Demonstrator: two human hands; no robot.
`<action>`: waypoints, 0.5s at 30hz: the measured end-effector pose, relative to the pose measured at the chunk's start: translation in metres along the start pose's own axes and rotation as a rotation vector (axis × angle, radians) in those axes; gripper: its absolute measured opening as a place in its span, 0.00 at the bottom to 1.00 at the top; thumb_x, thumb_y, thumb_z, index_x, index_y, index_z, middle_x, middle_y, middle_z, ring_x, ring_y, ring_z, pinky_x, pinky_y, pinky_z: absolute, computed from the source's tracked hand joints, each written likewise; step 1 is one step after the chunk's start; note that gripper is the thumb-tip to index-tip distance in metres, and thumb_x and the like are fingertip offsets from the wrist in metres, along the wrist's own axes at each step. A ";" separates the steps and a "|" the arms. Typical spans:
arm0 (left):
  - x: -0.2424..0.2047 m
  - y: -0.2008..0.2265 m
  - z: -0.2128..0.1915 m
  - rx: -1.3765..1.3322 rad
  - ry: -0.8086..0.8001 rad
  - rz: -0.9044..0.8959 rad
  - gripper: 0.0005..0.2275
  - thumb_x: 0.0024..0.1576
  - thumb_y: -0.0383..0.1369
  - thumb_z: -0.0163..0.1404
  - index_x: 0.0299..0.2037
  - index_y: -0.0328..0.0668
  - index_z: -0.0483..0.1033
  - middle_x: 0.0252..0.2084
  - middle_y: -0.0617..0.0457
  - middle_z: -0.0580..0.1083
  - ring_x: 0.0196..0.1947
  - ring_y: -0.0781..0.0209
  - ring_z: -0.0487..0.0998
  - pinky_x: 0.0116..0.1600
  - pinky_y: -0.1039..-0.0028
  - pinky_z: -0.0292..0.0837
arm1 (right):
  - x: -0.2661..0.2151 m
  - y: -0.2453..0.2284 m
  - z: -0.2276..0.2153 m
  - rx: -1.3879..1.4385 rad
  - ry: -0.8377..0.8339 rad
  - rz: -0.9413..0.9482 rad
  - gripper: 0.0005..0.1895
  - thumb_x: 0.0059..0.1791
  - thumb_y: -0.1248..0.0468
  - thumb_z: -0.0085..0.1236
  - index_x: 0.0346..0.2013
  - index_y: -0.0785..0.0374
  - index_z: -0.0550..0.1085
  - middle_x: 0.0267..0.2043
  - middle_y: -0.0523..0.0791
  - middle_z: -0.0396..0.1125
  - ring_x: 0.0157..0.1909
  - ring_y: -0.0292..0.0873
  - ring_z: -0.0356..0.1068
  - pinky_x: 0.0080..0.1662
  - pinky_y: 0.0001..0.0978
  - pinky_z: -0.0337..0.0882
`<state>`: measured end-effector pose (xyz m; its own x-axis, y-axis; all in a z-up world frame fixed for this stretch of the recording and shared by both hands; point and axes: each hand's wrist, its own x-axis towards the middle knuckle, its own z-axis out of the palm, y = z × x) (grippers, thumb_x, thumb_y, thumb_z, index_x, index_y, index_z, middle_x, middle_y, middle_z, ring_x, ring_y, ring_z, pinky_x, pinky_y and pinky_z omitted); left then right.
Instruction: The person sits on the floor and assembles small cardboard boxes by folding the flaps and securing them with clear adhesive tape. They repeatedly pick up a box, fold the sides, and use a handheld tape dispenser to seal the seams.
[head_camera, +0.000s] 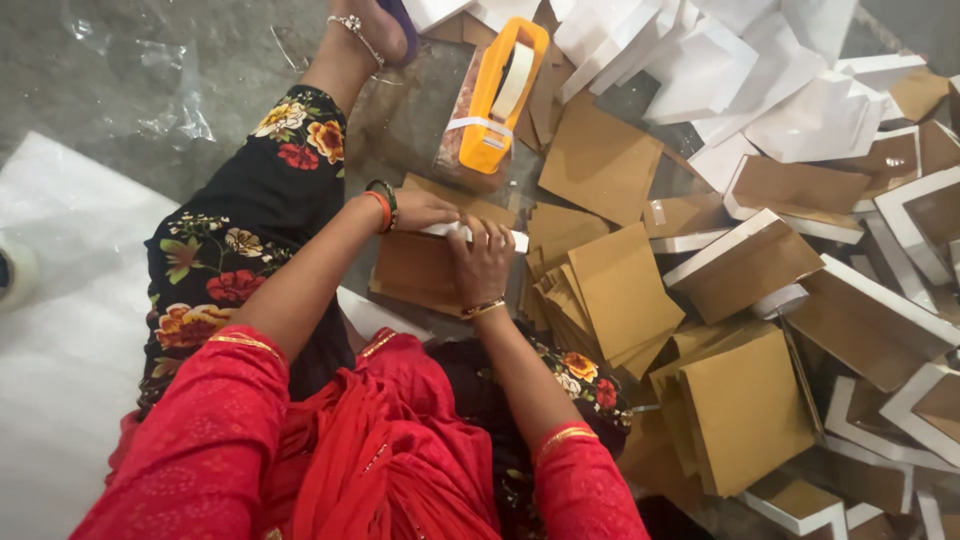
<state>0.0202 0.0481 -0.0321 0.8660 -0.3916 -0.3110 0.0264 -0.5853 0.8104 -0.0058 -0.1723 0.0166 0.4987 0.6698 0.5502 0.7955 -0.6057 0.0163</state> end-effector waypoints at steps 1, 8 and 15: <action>-0.003 0.004 0.000 -0.018 -0.012 -0.014 0.26 0.64 0.54 0.38 0.64 0.49 0.71 0.64 0.45 0.71 0.65 0.45 0.69 0.68 0.62 0.60 | -0.004 0.000 0.005 0.005 0.012 0.001 0.10 0.51 0.62 0.54 0.47 0.53 0.71 0.59 0.44 0.64 0.64 0.50 0.64 0.64 0.55 0.62; -0.035 0.051 -0.016 0.269 -0.046 0.005 0.38 0.43 0.46 0.62 0.67 0.48 0.63 0.61 0.44 0.73 0.61 0.46 0.73 0.62 0.62 0.69 | -0.014 0.005 0.014 0.130 0.045 -0.001 0.11 0.52 0.61 0.55 0.49 0.47 0.71 0.60 0.43 0.64 0.65 0.50 0.62 0.64 0.54 0.61; -0.041 0.055 0.014 0.467 0.276 -0.194 0.33 0.45 0.36 0.62 0.65 0.63 0.67 0.54 0.48 0.77 0.51 0.43 0.79 0.52 0.54 0.74 | -0.001 0.036 0.005 0.244 -0.065 0.065 0.30 0.42 0.52 0.61 0.58 0.52 0.68 0.66 0.46 0.62 0.71 0.54 0.58 0.70 0.52 0.55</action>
<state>-0.0207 0.0222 0.0181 0.9671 -0.0827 -0.2404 0.0287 -0.9041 0.4264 0.0238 -0.1925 0.0125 0.5663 0.6640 0.4883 0.8167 -0.5318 -0.2240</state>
